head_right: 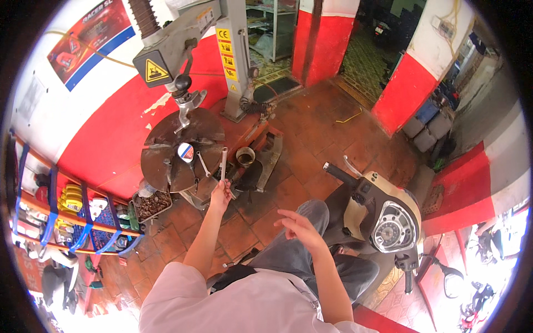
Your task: The person adjusts the side mirrors on a motorcycle using a wrench and by hand, first checking the positioning on the handlebars and then tightening the nuts at the base of the mirrors.
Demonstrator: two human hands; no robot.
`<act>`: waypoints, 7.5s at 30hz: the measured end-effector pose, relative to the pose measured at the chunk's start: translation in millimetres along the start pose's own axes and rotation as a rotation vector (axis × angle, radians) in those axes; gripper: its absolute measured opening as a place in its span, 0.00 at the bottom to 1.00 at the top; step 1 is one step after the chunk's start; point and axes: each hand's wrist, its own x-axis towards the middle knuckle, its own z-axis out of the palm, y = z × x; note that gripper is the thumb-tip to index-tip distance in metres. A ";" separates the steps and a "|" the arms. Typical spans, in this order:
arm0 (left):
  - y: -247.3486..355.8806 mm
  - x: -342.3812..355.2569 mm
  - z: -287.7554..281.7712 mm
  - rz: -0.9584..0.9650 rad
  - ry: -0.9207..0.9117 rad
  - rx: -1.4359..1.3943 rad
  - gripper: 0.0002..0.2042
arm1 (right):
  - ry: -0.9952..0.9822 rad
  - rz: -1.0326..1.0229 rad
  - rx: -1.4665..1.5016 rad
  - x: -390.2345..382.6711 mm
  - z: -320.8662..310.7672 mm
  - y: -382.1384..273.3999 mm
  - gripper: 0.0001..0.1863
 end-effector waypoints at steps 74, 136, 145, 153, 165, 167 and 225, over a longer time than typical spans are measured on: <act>-56.5 -217.4 346.7 0.194 -1.431 0.885 0.23 | 0.443 -0.430 0.687 -183.0 -83.8 27.2 0.26; -361.8 -437.6 602.0 0.384 -2.239 1.074 0.17 | 1.649 -0.087 -1.040 -394.4 -275.9 83.2 0.11; -355.2 -436.3 603.2 0.354 -2.263 1.070 0.17 | 1.907 -0.053 -0.941 -427.4 -272.7 101.9 0.13; -347.2 -433.1 602.2 0.379 -2.275 1.115 0.20 | 1.896 -0.082 -0.910 -358.7 -193.4 82.9 0.12; -344.9 -436.4 601.8 0.340 -2.246 1.135 0.20 | 1.874 0.114 -0.760 -303.9 -190.9 54.3 0.15; -347.1 -435.9 600.1 0.373 -2.233 1.132 0.20 | 1.875 0.215 -0.763 -294.8 -195.3 54.6 0.17; -351.3 -434.1 598.6 0.374 -2.151 1.016 0.18 | 1.877 0.107 -1.023 -344.3 -244.3 78.1 0.29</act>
